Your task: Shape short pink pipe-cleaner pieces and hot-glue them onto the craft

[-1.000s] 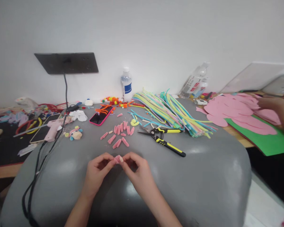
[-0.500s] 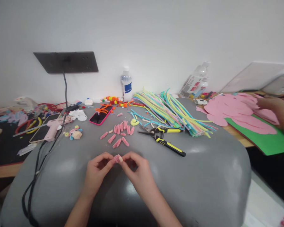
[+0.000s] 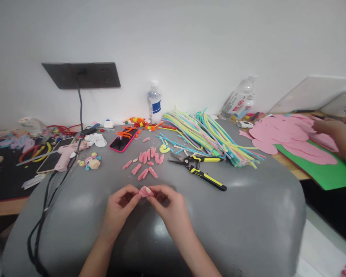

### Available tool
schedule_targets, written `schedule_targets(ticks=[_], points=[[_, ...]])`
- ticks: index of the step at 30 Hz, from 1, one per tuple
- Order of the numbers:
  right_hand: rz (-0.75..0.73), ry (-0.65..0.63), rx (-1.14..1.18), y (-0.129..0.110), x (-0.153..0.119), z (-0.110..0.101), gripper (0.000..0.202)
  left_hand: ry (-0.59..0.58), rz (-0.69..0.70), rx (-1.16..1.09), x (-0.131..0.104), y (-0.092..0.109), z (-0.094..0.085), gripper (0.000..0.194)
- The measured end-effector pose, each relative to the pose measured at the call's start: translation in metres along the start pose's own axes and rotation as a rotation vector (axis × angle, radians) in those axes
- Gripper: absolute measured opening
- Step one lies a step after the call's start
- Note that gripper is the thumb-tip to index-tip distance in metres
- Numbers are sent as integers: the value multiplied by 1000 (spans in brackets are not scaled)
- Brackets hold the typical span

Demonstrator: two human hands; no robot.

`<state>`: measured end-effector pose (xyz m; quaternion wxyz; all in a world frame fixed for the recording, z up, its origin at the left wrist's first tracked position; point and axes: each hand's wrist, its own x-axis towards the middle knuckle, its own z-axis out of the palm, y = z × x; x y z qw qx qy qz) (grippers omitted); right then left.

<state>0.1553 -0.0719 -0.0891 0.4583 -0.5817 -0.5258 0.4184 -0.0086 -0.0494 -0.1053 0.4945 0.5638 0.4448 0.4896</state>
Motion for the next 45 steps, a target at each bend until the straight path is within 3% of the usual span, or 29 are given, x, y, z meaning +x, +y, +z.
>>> schedule_targets(ticks=[7,22,30,36,45], points=[[8,28,38,-4,1,-1,29,-24,6,4,-1,0,0,12],[54,-41,175,-2,1,-1,31,-62,33,8,-2,-6,-2,9],[92,-55,225,-2,3,-3,31,-58,48,-2,-1,-5,-2,10],[121,-98,283,-3,5,-6,36,11,27,-67,-1,-3,0,9],[164,-100,265,0,4,-4,41,-22,40,-17,1,-4,0,10]])
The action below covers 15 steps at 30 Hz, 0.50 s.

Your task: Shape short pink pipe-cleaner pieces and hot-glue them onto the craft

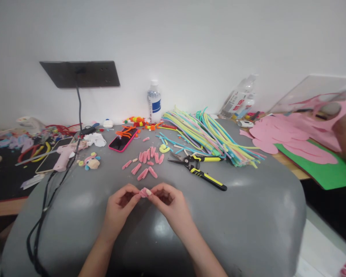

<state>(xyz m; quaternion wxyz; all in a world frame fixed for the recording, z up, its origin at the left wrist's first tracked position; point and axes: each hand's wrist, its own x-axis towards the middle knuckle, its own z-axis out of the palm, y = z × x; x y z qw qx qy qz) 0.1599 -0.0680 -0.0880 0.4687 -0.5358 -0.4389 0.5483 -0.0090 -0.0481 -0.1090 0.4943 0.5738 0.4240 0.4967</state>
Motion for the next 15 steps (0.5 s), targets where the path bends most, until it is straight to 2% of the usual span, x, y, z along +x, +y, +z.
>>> schedule_targets(ticks=[5,15], points=[[-9,6,-73,-3,-1,2,41,-1,-8,17,-2,1,0,9],[-121,58,-208,1,-4,2,37,-3,-20,31,-2,-1,-1,9]])
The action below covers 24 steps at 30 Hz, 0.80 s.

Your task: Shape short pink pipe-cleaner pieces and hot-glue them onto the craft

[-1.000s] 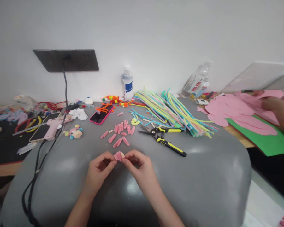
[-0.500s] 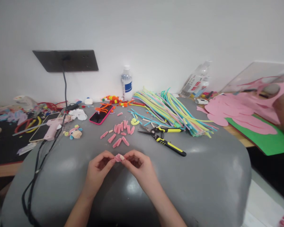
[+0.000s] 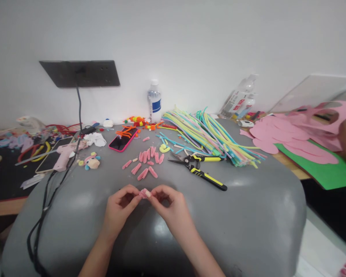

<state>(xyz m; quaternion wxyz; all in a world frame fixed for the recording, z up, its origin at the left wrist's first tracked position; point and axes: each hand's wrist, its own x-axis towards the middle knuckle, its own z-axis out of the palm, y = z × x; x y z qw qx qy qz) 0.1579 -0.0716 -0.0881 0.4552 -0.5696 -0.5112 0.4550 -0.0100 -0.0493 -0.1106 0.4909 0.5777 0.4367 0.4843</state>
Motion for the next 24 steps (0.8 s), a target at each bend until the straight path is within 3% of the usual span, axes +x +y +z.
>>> schedule_targets(ticks=[16,24], points=[[17,19,64,2,-1,0,34,11,0,23,0,3,1,12],[1,13,-32,-4,-2,1,39,10,7,9,-1,1,0,12]])
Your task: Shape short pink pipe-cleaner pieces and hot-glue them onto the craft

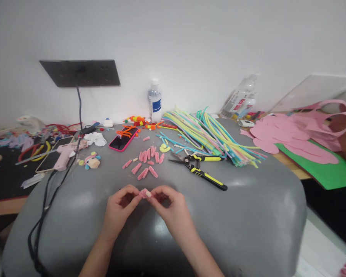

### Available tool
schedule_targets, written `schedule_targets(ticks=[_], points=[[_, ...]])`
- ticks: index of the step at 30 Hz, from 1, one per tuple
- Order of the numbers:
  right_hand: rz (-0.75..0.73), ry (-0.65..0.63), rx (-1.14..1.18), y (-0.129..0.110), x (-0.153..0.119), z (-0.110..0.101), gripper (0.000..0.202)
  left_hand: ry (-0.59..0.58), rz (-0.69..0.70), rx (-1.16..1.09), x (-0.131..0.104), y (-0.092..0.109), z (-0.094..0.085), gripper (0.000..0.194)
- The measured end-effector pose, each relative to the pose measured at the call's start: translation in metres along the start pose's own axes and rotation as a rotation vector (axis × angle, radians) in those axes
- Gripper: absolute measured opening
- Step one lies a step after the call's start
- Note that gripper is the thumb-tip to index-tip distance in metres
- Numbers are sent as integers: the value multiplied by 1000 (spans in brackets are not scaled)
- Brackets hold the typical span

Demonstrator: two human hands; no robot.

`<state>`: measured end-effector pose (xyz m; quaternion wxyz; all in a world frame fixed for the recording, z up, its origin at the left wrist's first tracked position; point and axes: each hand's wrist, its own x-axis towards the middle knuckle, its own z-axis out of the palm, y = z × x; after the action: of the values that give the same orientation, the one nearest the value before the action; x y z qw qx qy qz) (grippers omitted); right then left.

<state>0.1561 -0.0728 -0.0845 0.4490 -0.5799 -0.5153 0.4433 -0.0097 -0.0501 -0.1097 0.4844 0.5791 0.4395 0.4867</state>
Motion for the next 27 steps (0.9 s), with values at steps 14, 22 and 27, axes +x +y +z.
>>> schedule_targets(ticks=[14,22,27], points=[[16,-27,-24,1,-2,0,36,-15,-9,44,-2,0,-1,15],[37,-36,2,2,-1,1,39,-22,-14,28,-1,1,0,16],[33,-39,13,1,-1,1,42,-15,-18,33,-1,1,0,17]])
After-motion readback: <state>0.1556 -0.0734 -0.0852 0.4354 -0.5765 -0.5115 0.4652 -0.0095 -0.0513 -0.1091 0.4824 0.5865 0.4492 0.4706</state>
